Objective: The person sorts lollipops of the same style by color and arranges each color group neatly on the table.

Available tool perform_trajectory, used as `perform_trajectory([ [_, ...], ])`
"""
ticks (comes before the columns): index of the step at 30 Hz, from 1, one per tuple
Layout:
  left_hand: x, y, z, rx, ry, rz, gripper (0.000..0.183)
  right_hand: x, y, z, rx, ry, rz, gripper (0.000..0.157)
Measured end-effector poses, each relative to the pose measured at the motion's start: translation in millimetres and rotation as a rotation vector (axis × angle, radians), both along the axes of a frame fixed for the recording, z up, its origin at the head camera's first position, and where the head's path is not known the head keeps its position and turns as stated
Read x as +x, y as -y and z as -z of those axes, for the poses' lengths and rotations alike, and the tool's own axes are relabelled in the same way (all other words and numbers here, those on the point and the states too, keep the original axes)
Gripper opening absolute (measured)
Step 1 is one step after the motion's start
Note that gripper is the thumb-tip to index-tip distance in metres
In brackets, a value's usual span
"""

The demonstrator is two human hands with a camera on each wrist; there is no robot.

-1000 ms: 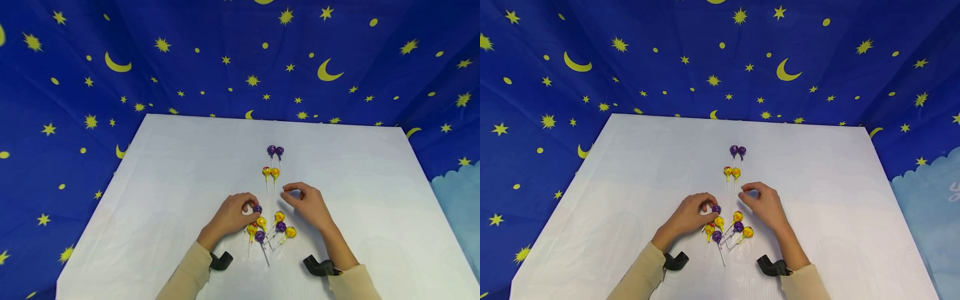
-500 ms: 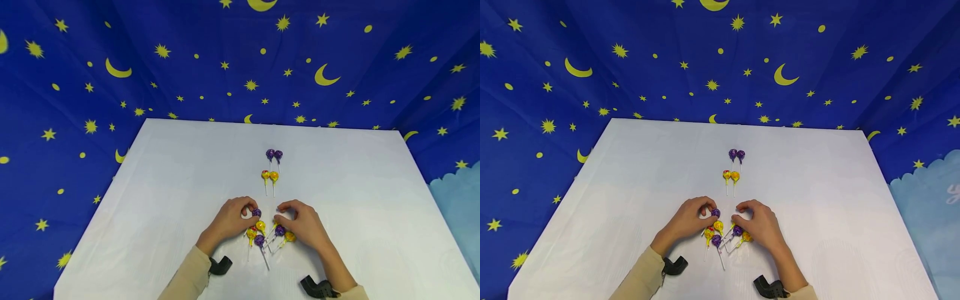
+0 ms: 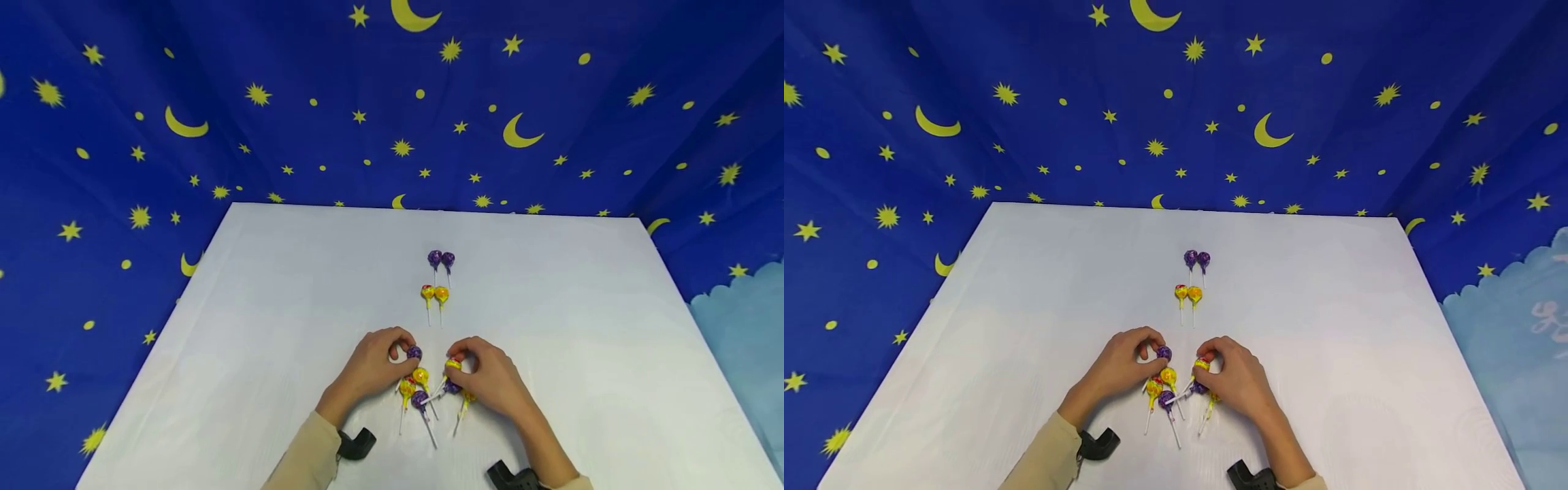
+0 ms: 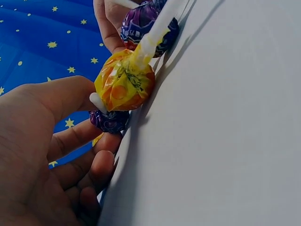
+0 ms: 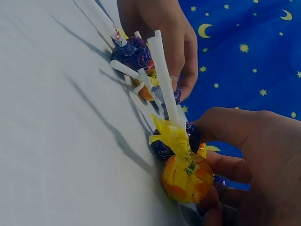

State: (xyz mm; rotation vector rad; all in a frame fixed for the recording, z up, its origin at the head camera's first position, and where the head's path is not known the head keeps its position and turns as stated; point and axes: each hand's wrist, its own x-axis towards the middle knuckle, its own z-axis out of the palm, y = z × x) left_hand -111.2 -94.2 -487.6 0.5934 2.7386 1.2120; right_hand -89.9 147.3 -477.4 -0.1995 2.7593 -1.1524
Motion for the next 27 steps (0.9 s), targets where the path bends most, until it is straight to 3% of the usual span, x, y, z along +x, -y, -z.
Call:
perform_trajectory([
  [20, 1.8, 2.8, 0.7, 0.025, 0.037, -0.017, 0.022, 2.8, -0.4, 1.2, -0.08, 0.062, 0.037, 0.023],
  [27, 1.9, 2.1, -3.5, 0.045, 0.046, -0.015, 0.021, 3.0, -2.0, 3.6, -0.073, 0.001, -0.007, 0.022],
])
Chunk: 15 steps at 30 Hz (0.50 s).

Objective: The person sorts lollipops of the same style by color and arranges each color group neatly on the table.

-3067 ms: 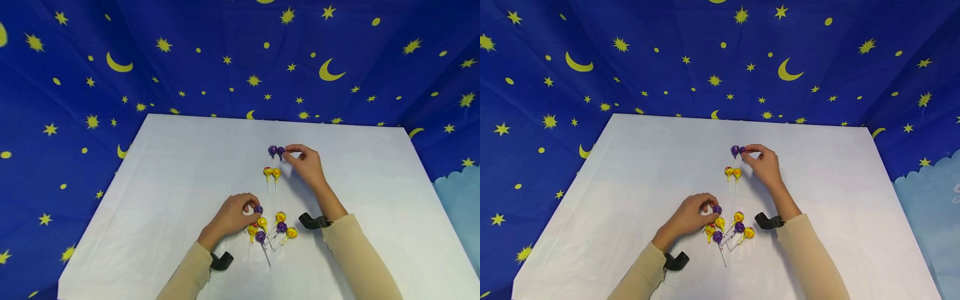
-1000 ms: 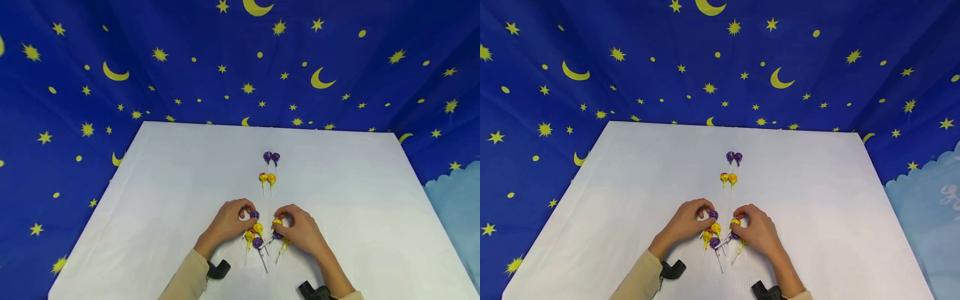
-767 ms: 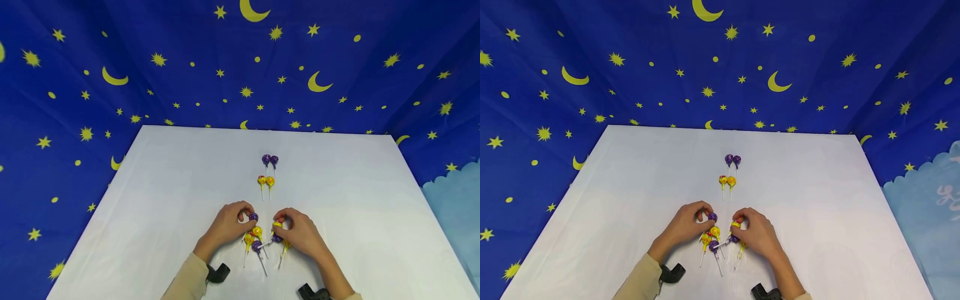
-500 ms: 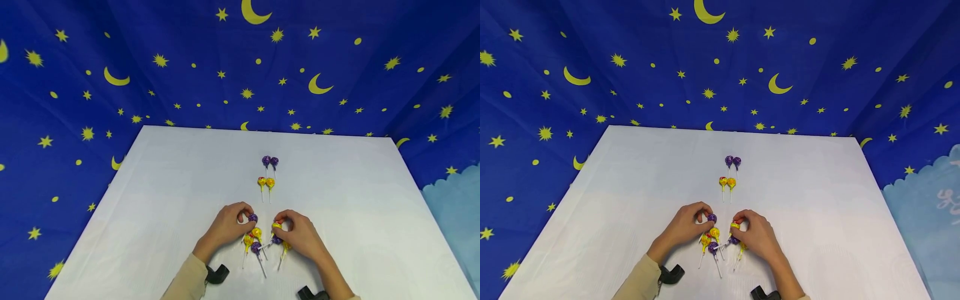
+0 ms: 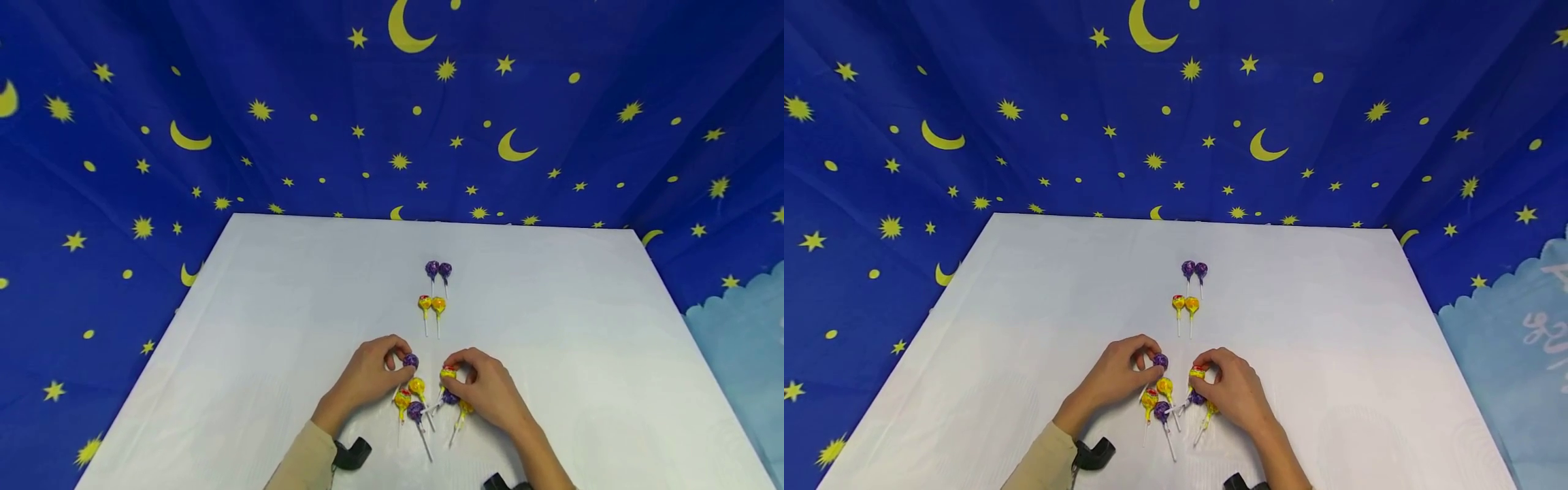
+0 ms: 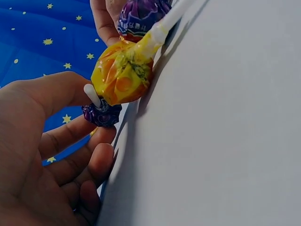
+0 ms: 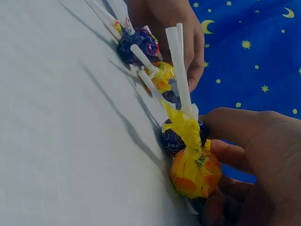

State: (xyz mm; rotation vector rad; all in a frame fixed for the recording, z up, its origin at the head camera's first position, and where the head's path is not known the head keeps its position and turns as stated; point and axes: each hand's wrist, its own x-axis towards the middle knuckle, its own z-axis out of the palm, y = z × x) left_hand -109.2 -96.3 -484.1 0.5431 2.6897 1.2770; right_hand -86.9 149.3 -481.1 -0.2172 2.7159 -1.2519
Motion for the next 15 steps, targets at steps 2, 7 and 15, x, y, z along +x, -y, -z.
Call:
perform_trajectory([
  [2, -0.2, -0.4, -1.2, 0.009, -0.007, -0.001, 0.021, -0.2, -0.6, 1.5, 0.003, -0.022, -0.013, 0.021],
  [7, -3.3, -0.6, -4.7, 0.02, 0.009, -0.026, 0.02, -0.6, -1.6, 3.6, -0.004, -0.036, -0.021, 0.022],
  [15, -16.3, -1.9, -12.6, 0.045, -0.001, -0.057, 0.021, 0.3, -1.2, 3.3, 0.001, -0.038, -0.008, 0.022],
])
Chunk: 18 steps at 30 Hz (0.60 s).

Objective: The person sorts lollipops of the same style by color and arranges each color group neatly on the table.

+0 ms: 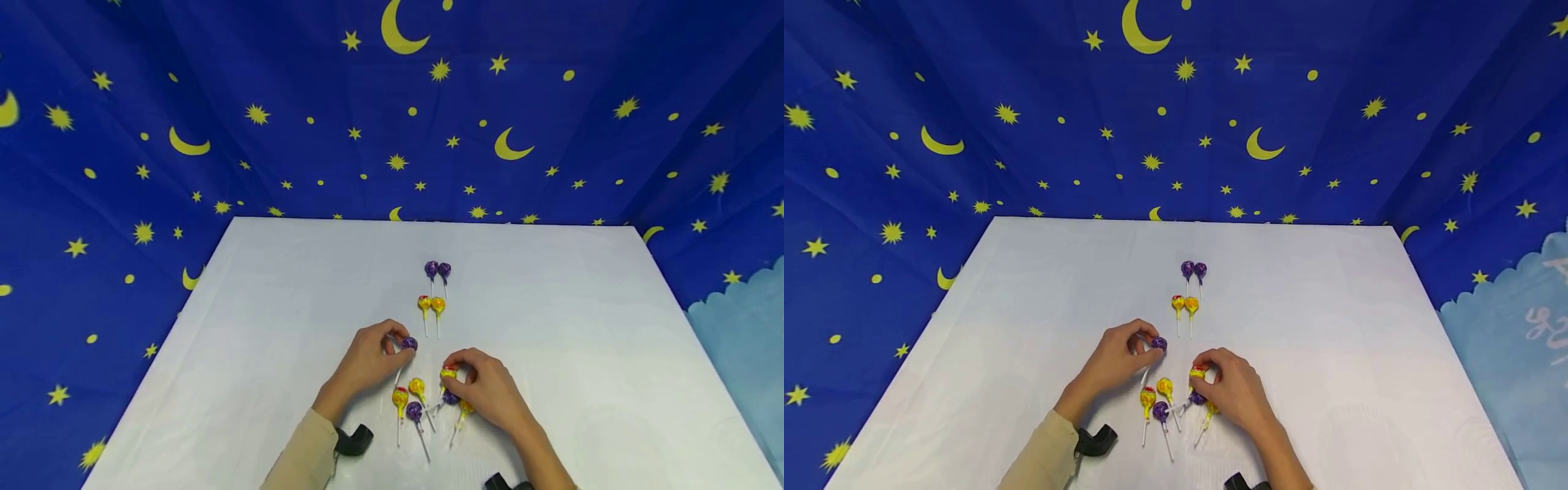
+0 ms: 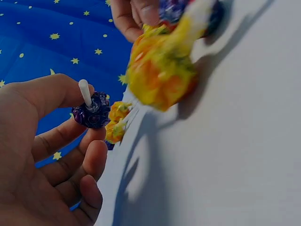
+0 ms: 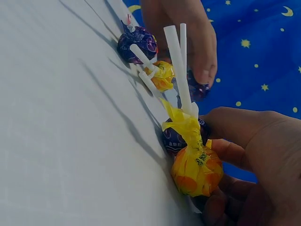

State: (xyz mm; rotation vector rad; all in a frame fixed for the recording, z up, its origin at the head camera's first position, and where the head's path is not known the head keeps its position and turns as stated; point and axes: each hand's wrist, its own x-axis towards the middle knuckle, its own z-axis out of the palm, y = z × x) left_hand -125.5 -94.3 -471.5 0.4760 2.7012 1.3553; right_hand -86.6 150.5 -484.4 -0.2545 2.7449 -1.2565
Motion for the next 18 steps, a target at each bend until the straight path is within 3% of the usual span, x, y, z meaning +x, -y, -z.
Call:
perform_trajectory([
  [10, -24.1, -0.1, -11.7, 0.04, -0.014, -0.013, 0.022, 0.3, 0.5, -1.0, -0.005, 0.024, 0.01, 0.021],
  [18, -48.1, -2.7, -16.1, 0.059, -0.021, -0.094, 0.021, 0.4, 0.7, -1.2, 0.012, 0.002, 0.024, 0.022],
])
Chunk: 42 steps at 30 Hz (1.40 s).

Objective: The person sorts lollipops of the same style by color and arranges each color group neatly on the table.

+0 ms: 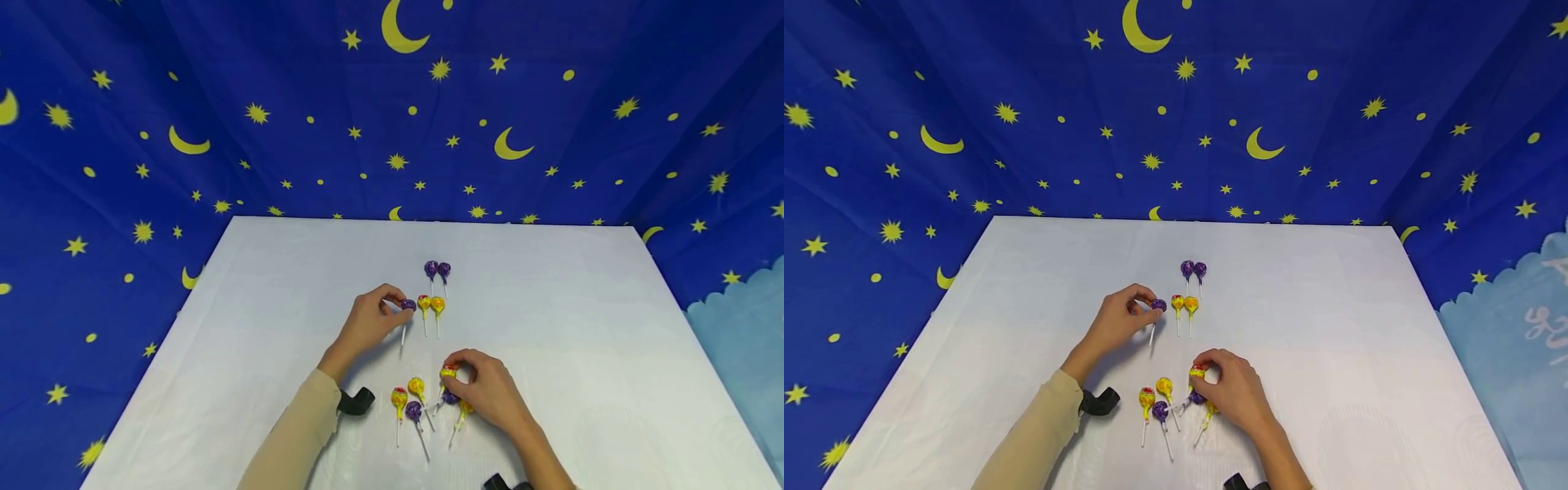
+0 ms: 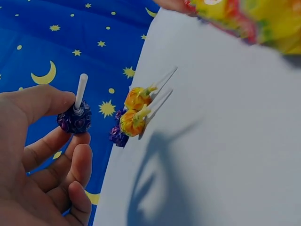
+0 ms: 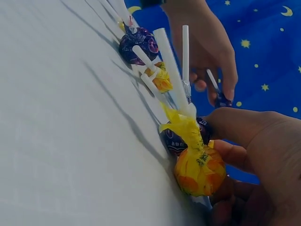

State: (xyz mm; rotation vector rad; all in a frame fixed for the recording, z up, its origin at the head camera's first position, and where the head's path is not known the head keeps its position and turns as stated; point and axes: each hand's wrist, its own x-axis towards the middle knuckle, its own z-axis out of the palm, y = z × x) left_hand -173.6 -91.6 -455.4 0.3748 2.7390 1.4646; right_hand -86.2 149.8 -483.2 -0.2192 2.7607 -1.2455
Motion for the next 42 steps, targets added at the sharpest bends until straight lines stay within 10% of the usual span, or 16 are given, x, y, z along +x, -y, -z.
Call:
perform_trajectory([
  [42, -96.8, -24.0, 10.8, -0.091, 0.089, -0.121, 0.025, -1.6, -2.0, 3.0, -0.015, -0.009, 0.031, 0.02],
])
